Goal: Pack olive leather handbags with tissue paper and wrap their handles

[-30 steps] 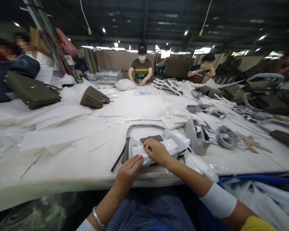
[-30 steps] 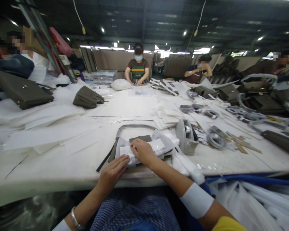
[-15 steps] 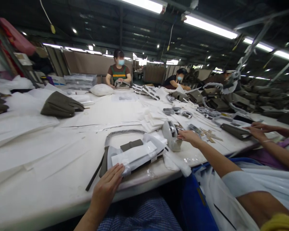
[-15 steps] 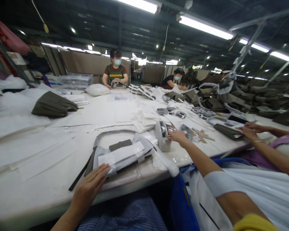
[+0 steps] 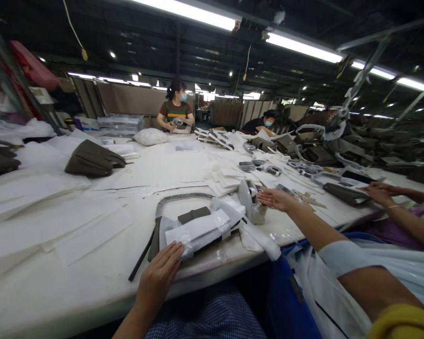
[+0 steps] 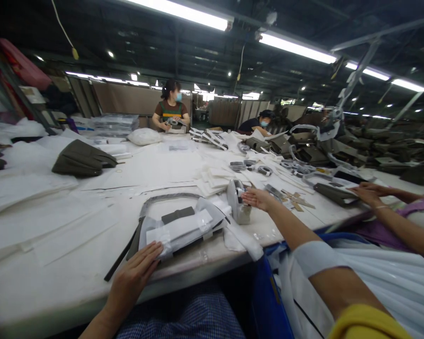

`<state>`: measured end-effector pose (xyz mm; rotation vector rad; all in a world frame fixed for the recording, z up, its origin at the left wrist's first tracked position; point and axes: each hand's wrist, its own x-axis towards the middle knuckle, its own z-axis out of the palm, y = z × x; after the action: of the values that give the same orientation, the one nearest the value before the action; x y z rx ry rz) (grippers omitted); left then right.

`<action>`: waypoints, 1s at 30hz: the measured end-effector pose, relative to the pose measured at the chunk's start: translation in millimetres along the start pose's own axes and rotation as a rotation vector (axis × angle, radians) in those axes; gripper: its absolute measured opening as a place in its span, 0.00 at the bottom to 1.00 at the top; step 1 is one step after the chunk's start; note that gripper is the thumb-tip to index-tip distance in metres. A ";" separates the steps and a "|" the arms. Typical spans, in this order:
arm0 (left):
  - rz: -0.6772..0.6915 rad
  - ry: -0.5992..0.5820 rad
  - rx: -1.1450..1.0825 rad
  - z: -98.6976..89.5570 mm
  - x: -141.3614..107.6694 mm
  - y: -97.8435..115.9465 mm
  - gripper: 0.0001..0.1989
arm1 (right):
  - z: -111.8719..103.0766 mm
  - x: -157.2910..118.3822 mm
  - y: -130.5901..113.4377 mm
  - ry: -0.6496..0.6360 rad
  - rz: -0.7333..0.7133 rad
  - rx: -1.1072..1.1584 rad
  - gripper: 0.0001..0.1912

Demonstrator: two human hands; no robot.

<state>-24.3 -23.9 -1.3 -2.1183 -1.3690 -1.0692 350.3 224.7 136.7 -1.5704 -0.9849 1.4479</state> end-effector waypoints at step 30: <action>-0.031 -0.040 -0.020 -1.0 -1.7 -0.1 0.18 | -26.8 -94.2 77.5 -0.034 -1.136 -1.482 0.12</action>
<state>-25.1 -25.5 -2.0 -2.1507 -1.4197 -1.0614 374.8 106.3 105.4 -1.2204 -2.6468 -0.2577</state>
